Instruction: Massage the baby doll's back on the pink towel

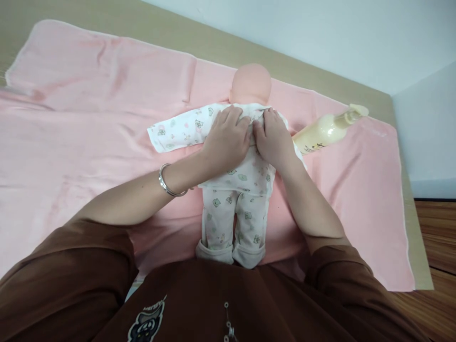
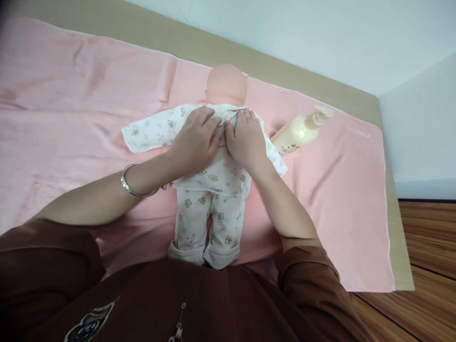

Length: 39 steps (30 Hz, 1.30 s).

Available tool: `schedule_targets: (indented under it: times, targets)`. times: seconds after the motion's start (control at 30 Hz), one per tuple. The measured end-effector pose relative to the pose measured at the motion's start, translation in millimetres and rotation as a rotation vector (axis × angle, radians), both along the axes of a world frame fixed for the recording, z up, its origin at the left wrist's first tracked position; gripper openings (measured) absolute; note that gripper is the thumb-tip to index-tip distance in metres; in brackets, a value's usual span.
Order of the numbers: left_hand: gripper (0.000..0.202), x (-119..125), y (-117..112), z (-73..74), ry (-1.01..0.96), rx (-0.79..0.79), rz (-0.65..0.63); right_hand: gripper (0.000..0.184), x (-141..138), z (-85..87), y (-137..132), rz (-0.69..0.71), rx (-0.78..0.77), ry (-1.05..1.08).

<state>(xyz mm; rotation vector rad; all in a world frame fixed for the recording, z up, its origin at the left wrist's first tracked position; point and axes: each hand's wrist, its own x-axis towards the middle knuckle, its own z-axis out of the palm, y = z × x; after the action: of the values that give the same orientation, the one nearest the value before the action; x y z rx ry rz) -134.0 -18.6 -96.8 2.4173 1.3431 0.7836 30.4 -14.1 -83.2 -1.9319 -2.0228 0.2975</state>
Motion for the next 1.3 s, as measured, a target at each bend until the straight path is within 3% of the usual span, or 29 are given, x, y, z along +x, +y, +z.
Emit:
schedule_targets:
  times: [0.23, 0.33, 0.47, 0.7, 0.83, 1.03, 1.17, 1.3]
  targets:
    - [0.032, -10.0, 36.5, -6.8, -0.016, -0.126, 0.032, 0.055, -31.8, 12.8, -37.7, 0.027, 0.022, -0.171]
    - [0.038, -10.1, 40.5, -6.6, 0.048, -0.168, 0.065, 0.054, -41.9, 17.8, -48.6, 0.012, 0.028, -0.211]
    - [0.043, -7.6, 29.6, -5.7, 0.036, -0.139, 0.085, 0.053, -31.9, 18.7, -38.5, 0.035, -0.007, -0.126]
    - [0.033, -2.8, 2.9, 2.1, -0.001, -0.019, -0.021, 0.055, -9.7, 14.6, -4.9, -0.025, -0.077, -0.083]
    - [0.032, -5.8, 15.1, 0.5, -0.008, -0.057, -0.004, 0.054, -14.0, 11.5, -10.8, 0.009, -0.008, -0.109]
    - [0.036, -12.4, 46.6, -14.7, -0.011, -0.105, 0.03, 0.048, -27.4, 10.5, -33.4, 0.031, 0.084, -0.093]
    - [0.04, -10.7, 42.4, -19.2, -0.012, -0.056, 0.059, 0.048, -21.9, 10.9, -29.7, 0.037, 0.075, -0.038]
    - [0.039, -8.0, 23.7, -9.6, -0.009, -0.024, 0.034, 0.058, -8.9, 12.1, -13.7, 0.005, -0.041, -0.025]
